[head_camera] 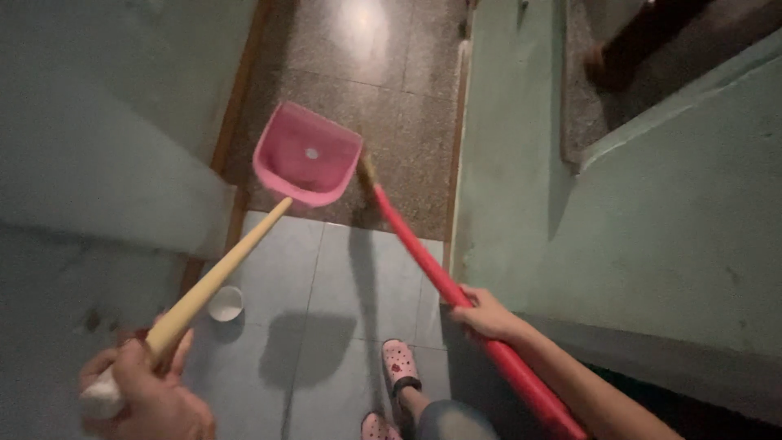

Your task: Sweeping the floor using a broom and a dustpan

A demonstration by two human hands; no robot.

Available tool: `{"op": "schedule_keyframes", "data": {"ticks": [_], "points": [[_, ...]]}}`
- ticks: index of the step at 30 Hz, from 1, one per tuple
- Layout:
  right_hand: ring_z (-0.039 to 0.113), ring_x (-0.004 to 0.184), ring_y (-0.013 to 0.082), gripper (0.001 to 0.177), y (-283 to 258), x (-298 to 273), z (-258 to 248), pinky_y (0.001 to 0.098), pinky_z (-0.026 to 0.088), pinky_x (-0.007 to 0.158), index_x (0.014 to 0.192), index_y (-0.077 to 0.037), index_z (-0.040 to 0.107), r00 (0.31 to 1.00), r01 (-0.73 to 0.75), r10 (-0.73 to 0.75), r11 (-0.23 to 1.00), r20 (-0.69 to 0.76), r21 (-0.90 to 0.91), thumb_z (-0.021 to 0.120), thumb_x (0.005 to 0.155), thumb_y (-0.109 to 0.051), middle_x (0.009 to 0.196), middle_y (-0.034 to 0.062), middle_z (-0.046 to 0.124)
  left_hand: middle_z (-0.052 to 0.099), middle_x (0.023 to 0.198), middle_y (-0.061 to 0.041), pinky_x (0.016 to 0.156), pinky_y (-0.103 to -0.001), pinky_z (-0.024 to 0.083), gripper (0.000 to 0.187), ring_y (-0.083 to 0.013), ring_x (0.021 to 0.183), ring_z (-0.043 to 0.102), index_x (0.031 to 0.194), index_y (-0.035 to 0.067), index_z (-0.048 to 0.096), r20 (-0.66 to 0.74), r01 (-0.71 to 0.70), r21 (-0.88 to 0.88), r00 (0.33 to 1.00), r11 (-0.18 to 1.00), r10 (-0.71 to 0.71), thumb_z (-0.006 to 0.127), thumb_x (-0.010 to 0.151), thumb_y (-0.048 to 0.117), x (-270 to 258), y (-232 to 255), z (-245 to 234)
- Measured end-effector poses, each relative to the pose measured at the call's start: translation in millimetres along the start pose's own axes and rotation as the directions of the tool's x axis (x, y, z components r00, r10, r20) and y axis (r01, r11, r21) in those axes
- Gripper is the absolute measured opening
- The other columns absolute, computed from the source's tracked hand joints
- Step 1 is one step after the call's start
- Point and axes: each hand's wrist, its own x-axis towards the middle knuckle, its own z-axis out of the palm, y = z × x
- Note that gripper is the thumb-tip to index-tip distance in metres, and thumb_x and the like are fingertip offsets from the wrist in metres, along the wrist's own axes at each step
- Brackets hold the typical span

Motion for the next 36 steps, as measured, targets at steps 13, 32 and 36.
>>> {"op": "schedule_keyframes", "data": {"ticks": [13,32,36], "points": [[0.061,0.057,0.0112,0.088,65,34,131,0.0221,0.052,0.047,0.147,-0.018,0.040,0.778,-0.273,0.461,0.860,0.426,-0.432,0.072,0.065,-0.012,0.077,0.0051,0.065,0.064,0.100,-0.014,0.074,-0.040,0.072,0.019,-0.0238,0.089,0.074,0.087,0.008,0.046,-0.106,0.098,0.121,0.991,0.988,-0.085,0.061,0.090,0.020,-6,21,-38],[0.062,0.057,0.0228,0.053,-95,89,57,0.0337,0.054,0.047,0.129,-0.010,0.050,0.992,-0.120,0.120,0.924,-0.023,-0.363,0.059,0.077,-0.004,0.083,0.0158,0.061,0.067,0.085,-0.010,0.072,-0.037,0.074,0.023,-0.0167,0.083,0.076,0.078,0.006,0.051,-0.225,0.128,0.035,0.967,0.991,-0.117,0.067,0.087,0.020,23,24,-23],[0.062,0.058,0.0154,0.062,-62,73,49,0.0264,0.051,0.052,0.140,-0.013,0.049,0.981,0.011,0.064,0.924,0.185,-0.381,0.064,0.080,-0.013,0.078,0.0080,0.065,0.066,0.082,-0.007,0.071,-0.037,0.074,0.027,-0.0177,0.082,0.079,0.079,0.007,0.051,-0.232,0.156,0.009,0.961,0.988,-0.149,0.070,0.089,0.025,23,38,-6]]}}
